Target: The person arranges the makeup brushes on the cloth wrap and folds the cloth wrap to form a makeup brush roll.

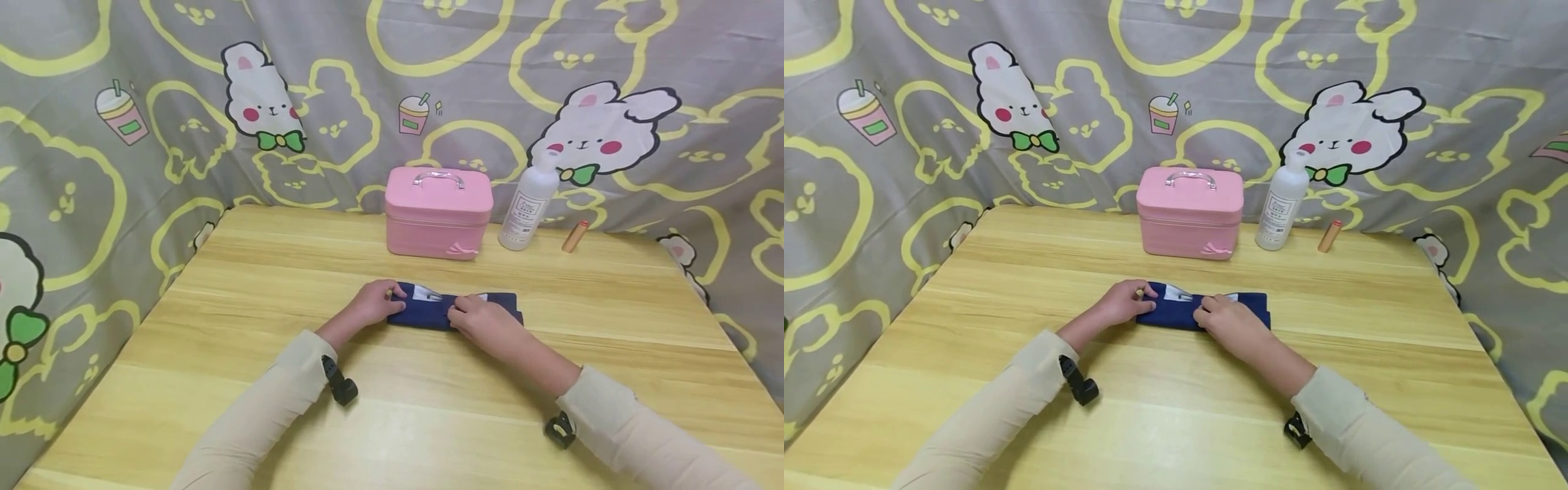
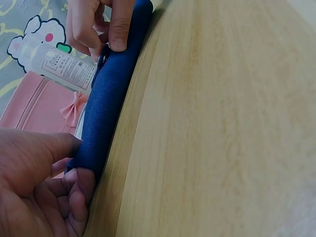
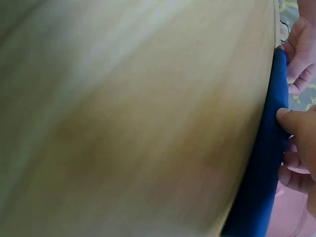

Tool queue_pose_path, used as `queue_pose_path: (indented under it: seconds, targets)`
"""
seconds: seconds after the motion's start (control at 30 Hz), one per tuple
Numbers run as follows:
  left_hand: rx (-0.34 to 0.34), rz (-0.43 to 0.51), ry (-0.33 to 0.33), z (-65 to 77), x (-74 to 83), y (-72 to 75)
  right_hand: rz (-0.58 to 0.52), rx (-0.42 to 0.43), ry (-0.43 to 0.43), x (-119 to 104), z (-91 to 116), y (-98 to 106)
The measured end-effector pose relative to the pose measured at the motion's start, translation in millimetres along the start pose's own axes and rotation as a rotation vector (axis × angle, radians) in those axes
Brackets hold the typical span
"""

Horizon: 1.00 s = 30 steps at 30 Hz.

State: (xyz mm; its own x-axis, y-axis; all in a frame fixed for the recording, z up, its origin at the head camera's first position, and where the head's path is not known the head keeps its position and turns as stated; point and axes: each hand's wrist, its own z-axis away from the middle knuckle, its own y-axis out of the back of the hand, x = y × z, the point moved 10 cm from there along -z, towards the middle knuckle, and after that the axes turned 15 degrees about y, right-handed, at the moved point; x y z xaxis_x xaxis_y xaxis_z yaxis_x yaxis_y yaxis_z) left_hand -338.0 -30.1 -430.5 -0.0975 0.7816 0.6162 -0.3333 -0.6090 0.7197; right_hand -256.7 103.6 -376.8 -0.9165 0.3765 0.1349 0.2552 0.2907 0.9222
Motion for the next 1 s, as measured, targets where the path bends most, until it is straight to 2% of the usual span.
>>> queue_pose_path:
  seconds: [0.1,0.23,0.33,0.73,1.0]
  targets:
    - [0.000,0.006,0.001,-0.3,-0.4,-0.5,-0.070,0.015,-0.062,9.1,4.4,-1.5]
    - [-0.007,0.004,-0.010,-0.3,0.5,-1.9,-0.186,0.013,-0.199,24.3,12.4,-6.4]
    - [-0.006,0.003,-0.011,0.0,0.9,-1.4,-0.212,0.016,-0.240,28.1,14.4,-7.6]
    - [-0.005,-0.002,0.000,0.6,1.9,-0.1,-0.152,0.065,-0.221,23.6,13.2,-2.3]
    - [-0.003,-0.005,0.010,1.5,0.4,0.9,-0.070,0.172,-0.052,5.7,6.9,5.4]
